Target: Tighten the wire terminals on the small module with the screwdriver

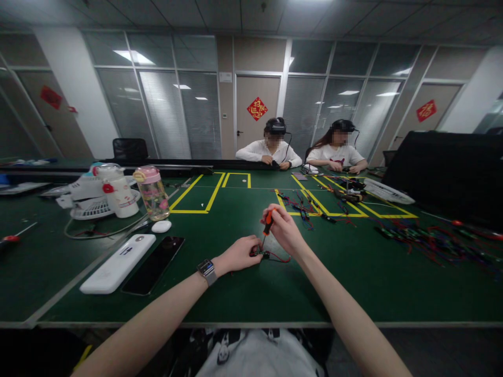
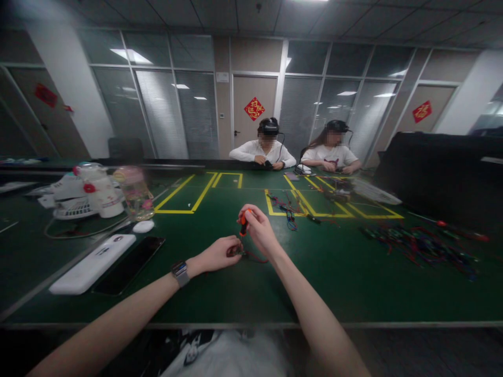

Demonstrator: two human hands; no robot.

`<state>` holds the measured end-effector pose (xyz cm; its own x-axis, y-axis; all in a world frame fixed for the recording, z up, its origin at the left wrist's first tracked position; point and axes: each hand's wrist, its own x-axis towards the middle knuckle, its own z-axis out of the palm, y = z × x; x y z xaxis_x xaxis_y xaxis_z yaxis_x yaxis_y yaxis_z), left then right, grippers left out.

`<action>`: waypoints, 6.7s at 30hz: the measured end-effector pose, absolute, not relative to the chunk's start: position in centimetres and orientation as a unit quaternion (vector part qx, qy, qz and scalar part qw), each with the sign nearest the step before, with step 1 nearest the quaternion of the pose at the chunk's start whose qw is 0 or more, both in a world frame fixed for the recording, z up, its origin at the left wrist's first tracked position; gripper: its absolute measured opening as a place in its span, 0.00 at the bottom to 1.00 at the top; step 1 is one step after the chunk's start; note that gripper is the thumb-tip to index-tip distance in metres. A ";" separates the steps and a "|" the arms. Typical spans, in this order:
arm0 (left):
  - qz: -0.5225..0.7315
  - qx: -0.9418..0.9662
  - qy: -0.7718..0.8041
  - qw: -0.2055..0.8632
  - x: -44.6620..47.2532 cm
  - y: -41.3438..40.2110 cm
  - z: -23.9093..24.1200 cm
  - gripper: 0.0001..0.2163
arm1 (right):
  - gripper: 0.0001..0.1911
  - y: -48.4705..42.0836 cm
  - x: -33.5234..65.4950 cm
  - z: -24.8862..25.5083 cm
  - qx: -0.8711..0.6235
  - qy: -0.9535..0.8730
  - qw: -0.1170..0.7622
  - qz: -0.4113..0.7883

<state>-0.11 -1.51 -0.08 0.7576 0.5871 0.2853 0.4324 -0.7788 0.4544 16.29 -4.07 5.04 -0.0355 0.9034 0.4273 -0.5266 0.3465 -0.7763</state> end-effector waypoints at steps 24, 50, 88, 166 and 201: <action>0.206 0.914 0.285 0.202 -0.1 -1.5 -0.1 0.04 | 0.15 -4.3 16.1 5.1 -0.205 -0.499 0.636 0.552; 0.208 0.916 0.279 0.198 -0.1 -1.5 0.0 0.05 | 0.19 -3.9 15.9 5.0 -0.186 -0.475 0.628 0.587; 0.216 0.919 0.272 0.184 -0.1 -1.4 -0.3 0.03 | 0.21 -4.0 16.0 5.0 -0.185 -0.477 0.623 0.592; 0.214 0.916 0.274 0.199 -0.2 -1.4 -0.1 0.03 | 0.09 -3.9 16.7 5.3 -0.249 -0.448 0.722 0.464; 0.213 0.919 0.274 0.188 -0.2 -1.4 -0.1 0.04 | 0.12 -3.5 16.5 4.8 -0.232 -0.452 0.719 0.474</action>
